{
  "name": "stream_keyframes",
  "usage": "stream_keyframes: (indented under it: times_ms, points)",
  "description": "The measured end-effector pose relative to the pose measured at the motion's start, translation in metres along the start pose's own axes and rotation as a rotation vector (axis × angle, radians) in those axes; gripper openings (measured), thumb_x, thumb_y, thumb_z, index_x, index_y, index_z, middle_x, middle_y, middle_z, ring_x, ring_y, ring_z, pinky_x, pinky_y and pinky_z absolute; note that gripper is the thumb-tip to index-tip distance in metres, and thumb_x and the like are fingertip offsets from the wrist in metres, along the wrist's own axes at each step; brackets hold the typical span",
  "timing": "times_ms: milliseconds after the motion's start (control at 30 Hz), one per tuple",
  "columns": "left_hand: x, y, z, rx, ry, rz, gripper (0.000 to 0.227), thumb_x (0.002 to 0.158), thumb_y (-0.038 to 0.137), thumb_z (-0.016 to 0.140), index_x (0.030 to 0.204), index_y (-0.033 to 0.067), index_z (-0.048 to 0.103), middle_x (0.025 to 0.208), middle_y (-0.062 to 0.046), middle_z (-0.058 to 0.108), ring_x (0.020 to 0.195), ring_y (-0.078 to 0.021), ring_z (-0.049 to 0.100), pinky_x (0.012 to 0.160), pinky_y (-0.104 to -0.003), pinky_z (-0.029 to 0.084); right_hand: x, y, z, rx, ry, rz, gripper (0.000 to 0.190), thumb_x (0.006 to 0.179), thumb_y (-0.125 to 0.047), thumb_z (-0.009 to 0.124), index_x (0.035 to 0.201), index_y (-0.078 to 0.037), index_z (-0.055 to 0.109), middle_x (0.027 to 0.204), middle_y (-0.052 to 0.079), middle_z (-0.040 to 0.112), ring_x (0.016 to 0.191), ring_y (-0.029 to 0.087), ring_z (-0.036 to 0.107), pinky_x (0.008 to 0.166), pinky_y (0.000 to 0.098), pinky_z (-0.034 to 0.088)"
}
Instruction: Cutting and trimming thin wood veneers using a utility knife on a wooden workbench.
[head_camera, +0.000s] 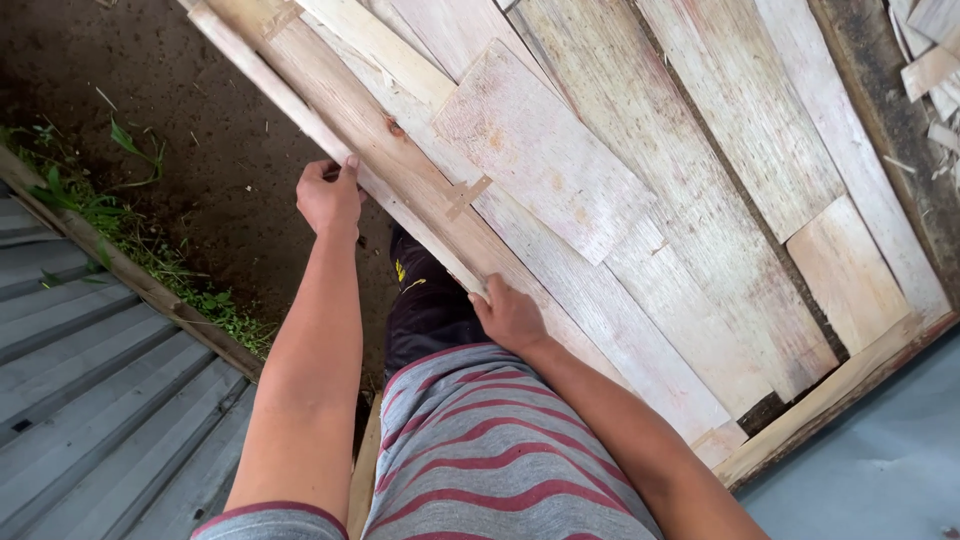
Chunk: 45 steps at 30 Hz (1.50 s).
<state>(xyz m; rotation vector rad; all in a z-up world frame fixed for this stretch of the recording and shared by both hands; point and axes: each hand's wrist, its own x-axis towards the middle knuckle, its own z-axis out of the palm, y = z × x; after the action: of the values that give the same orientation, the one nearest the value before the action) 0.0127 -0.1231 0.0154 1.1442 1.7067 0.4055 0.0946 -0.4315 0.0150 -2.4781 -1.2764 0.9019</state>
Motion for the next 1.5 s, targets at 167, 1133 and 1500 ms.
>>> stream_keyframes:
  times_ms: [167,1133,1500]
  points:
    - [-0.005,-0.012,-0.003,-0.017,-0.001,0.011,0.037,0.098,0.030,0.076,0.115,-0.0013,0.065,0.102,-0.021,0.066,0.094,-0.0327,0.074,0.069,-0.040,0.075,0.009,0.018,-0.021,0.295,0.013,0.277,0.035,0.086,-0.033,0.068,0.114,-0.015,0.058,0.088,0.014,0.072,0.091,0.043,0.072,0.080,0.0540,0.056]
    - [-0.002,0.035,-0.004,-0.350,-0.149,0.019,0.021,0.105,0.023,0.059,0.106,0.0021,0.061,0.079,-0.007,0.058,0.062,-0.0159,0.069,0.055,-0.029,0.074,-0.003,0.048,-0.123,0.916,-0.119,0.403,0.034,0.078,-0.005,0.081,0.108,0.001,0.065,0.095,0.020,0.074,0.047,0.018,0.061,0.041,0.0296,0.053]
    - [0.028,-0.020,-0.006,-0.271,-0.108,0.004,0.015,0.100,0.013,0.068,0.111,0.0043,0.065,0.086,-0.010,0.070,0.067,-0.0146,0.074,0.061,-0.028,0.071,0.023,0.026,-0.072,0.543,-0.324,0.289,0.031,0.075,-0.021,0.082,0.103,-0.012,0.070,0.090,0.007,0.079,0.063,0.027,0.073,0.058,0.0387,0.059]
